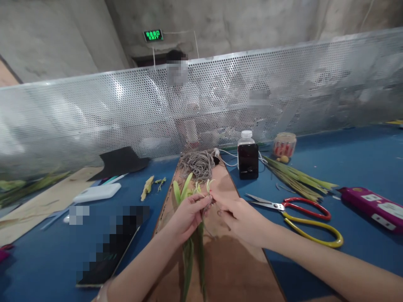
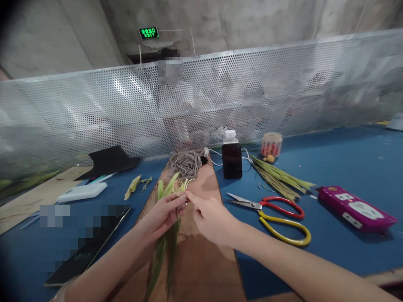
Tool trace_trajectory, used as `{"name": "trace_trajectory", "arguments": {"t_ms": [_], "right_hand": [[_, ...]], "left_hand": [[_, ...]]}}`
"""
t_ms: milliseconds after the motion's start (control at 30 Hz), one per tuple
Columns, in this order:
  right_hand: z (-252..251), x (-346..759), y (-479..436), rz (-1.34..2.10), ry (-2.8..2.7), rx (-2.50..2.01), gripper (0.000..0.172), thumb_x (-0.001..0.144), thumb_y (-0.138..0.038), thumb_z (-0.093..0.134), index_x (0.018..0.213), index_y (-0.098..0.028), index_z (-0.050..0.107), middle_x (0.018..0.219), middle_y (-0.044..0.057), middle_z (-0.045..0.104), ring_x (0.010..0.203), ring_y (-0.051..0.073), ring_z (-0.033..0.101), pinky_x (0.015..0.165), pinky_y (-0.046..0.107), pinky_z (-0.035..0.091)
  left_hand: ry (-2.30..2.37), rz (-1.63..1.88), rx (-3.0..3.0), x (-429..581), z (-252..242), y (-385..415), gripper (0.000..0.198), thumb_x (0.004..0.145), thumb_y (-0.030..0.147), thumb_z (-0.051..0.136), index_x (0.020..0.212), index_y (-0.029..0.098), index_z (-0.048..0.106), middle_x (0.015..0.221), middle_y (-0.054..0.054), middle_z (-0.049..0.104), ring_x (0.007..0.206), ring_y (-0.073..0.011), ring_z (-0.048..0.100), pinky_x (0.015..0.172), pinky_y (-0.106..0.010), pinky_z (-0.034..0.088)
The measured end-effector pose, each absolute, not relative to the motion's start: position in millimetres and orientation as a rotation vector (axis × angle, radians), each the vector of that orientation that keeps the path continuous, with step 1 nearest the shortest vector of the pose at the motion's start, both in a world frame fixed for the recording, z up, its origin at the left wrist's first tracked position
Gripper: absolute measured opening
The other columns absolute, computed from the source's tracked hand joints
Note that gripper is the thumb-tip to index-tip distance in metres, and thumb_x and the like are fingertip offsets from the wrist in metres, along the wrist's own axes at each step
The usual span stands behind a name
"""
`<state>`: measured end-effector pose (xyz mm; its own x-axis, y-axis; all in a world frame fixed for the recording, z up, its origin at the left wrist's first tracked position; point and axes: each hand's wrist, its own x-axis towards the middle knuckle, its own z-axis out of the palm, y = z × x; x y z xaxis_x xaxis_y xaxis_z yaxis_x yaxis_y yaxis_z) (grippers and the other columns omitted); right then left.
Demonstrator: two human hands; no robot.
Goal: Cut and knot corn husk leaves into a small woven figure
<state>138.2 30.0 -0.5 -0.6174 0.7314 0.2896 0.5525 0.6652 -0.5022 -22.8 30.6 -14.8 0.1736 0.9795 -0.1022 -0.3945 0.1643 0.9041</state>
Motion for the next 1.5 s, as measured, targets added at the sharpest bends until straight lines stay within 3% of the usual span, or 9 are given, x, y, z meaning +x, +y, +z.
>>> {"name": "trace_trajectory", "arguments": {"t_ms": [100,267,400,533,667,833,1100,1367,1500], "right_hand": [[3.4,140.5,28.1,0.43,-2.445,-0.999,0.055,0.076,-0.007,0.036,0.131,-0.011,0.035,0.062,0.001,0.059,0.054,0.013,0.049,0.052,0.022,0.037],[-1.1,146.8,28.0,0.099,-2.559,-1.09,0.042,0.08,-0.011,0.038,0.123,-0.012,0.042,0.07,0.005,0.062,0.059,0.017,0.056,0.052,0.024,0.037],[-8.8,147.7,32.2,-0.168,-2.649,-0.993,0.029,0.078,-0.006,0.044,0.105,-0.011,0.053,0.082,0.01,0.063,0.076,0.02,0.058,0.063,0.028,0.042],[-6.1,147.4,40.6,-0.488,-2.544,-0.658,0.017,0.081,-0.009,0.044,0.092,-0.009,0.057,0.099,0.016,0.058,0.099,0.028,0.049,0.078,0.038,0.041],[-7.3,147.3,50.4,-0.225,-2.512,-0.385,0.016,0.082,-0.008,0.041,0.089,-0.011,0.055,0.102,0.013,0.056,0.108,0.024,0.042,0.094,0.04,0.031],[-16.7,143.4,50.9,0.177,-2.438,-0.693,0.01,0.081,-0.01,0.041,0.079,-0.014,0.05,0.077,0.008,0.054,0.072,0.018,0.048,0.069,0.033,0.041],[-18.2,140.4,40.6,0.308,-2.278,-0.913,0.013,0.088,-0.019,0.033,0.085,-0.017,0.046,0.064,0.001,0.055,0.053,0.013,0.05,0.05,0.022,0.034],[-8.6,137.7,35.0,0.602,-2.095,-0.962,0.015,0.088,-0.023,0.036,0.082,-0.019,0.049,0.068,-0.001,0.054,0.06,0.012,0.05,0.058,0.022,0.035],[-5.1,135.7,32.3,0.755,-2.0,-0.959,0.015,0.087,-0.024,0.037,0.078,-0.018,0.049,0.064,-0.003,0.052,0.06,0.011,0.048,0.056,0.021,0.034]], "left_hand": [[0.869,1.178,0.901,-21.9,-13.8,29.7,0.018,0.06,0.023,0.073,0.066,0.01,0.063,0.06,0.002,0.055,0.051,-0.0033,0.045,0.05,-0.015,0.036],[0.887,1.191,0.953,-23.7,-14.2,29.6,0.016,0.062,0.021,0.071,0.07,0.009,0.064,0.064,0.0,0.059,0.054,-0.0034,0.046,0.052,-0.015,0.036],[0.911,1.185,0.968,-26.9,-17.3,32.7,0.017,0.062,0.021,0.072,0.07,0.009,0.064,0.063,-0.001,0.06,0.055,-0.0045,0.048,0.053,-0.015,0.035],[0.926,1.146,0.976,-26.9,-20.0,33.3,0.02,0.058,0.019,0.074,0.073,0.01,0.064,0.062,-0.001,0.061,0.059,-0.0072,0.053,0.058,-0.017,0.038],[0.928,1.049,1.106,-24.9,-19.0,29.1,0.021,0.056,0.017,0.074,0.074,0.01,0.065,0.065,-0.002,0.063,0.061,-0.0089,0.054,0.061,-0.019,0.04],[0.993,1.013,1.141,-24.3,-16.6,25.6,0.02,0.06,0.023,0.072,0.074,0.012,0.065,0.066,-0.002,0.064,0.058,-0.0075,0.052,0.056,-0.018,0.037],[1.101,1.013,1.459,-24.3,-8.4,20.9,0.019,0.065,0.027,0.067,0.078,0.013,0.063,0.075,-0.003,0.065,0.067,-0.0118,0.057,0.068,-0.024,0.044],[1.344,1.133,2.1,-22.9,-8.5,13.1,0.008,0.071,0.019,0.059,0.078,0.017,0.064,0.074,-0.002,0.068,0.069,-0.0162,0.061,0.063,-0.026,0.047],[1.215,1.315,2.386,-23.8,-13.2,12.5,0.018,0.073,0.007,0.051,0.083,0.017,0.063,0.081,-0.003,0.068,0.076,-0.0141,0.062,0.068,-0.023,0.048]]}}
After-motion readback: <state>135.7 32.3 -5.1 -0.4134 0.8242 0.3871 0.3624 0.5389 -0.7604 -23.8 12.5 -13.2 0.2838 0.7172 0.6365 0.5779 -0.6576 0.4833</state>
